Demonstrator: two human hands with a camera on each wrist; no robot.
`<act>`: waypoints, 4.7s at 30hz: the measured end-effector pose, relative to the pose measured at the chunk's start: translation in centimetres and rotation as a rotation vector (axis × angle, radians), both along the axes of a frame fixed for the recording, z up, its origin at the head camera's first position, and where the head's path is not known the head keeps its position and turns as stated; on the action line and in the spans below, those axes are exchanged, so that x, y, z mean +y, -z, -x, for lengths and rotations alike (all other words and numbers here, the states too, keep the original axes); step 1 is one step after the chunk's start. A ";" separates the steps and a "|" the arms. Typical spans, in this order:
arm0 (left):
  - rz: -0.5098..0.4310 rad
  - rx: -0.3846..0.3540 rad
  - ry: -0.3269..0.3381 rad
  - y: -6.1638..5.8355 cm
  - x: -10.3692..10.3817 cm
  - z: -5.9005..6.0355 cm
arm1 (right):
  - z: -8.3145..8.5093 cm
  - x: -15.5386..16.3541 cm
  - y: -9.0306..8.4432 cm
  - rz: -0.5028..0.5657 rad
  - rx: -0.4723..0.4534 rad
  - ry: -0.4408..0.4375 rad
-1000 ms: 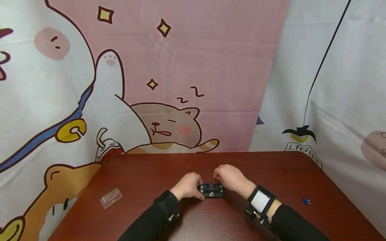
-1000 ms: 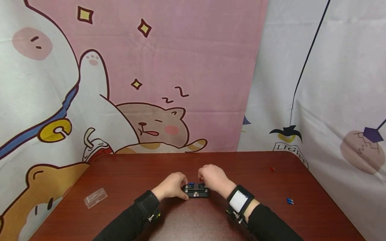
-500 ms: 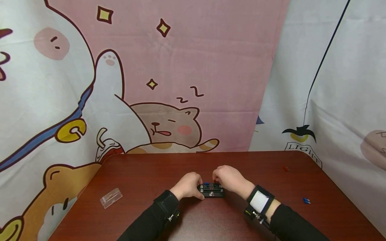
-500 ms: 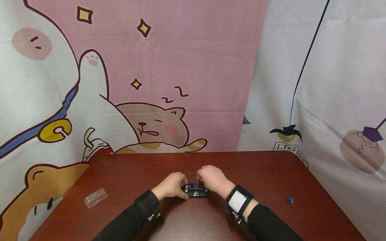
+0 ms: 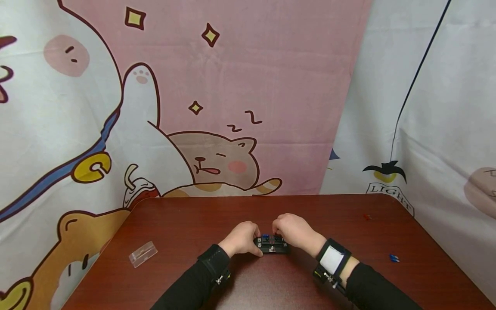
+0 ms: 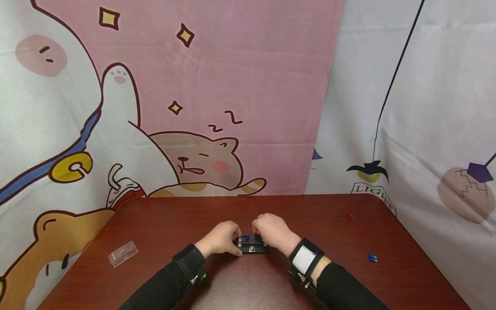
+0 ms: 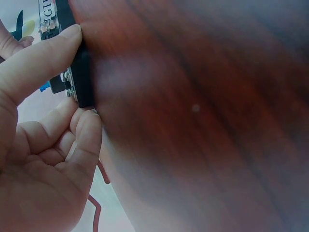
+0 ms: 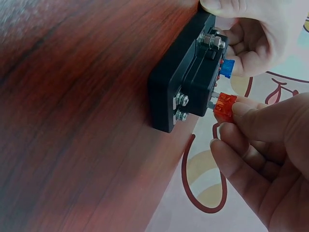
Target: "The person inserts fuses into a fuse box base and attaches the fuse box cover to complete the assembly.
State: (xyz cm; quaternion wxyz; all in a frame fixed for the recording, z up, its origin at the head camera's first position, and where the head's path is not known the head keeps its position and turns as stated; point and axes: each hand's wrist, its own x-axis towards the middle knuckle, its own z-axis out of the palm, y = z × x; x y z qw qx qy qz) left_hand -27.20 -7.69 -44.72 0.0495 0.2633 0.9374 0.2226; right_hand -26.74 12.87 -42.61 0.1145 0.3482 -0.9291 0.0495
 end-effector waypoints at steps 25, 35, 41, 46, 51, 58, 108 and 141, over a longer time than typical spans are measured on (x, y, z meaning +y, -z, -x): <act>0.000 0.007 0.003 -0.1 0.0 0.0 | 0.2 0.0 0.4 0.032 -0.026 0.005; -0.002 0.003 0.000 0.2 0.1 0.0 | 0.1 0.1 0.4 0.056 -0.053 0.008; -0.003 0.012 0.001 0.3 0.1 0.1 | 0.0 0.1 0.4 0.070 -0.055 0.009; -0.004 0.010 0.001 0.3 0.1 0.1 | 0.0 0.1 0.4 0.073 -0.057 0.008; -0.003 0.021 0.010 0.4 0.1 0.1 | 0.0 0.2 0.6 0.087 -0.048 0.003; -0.001 0.044 0.022 0.6 0.0 0.2 | 0.3 0.3 1.0 0.097 -0.014 -0.018; 0.004 0.010 0.009 0.3 0.0 0.2 | 0.5 2.4 0.7 0.177 -0.126 -0.036; 0.007 0.011 -0.002 0.3 0.0 0.0 | -2.1 15.3 0.6 0.237 -0.225 0.331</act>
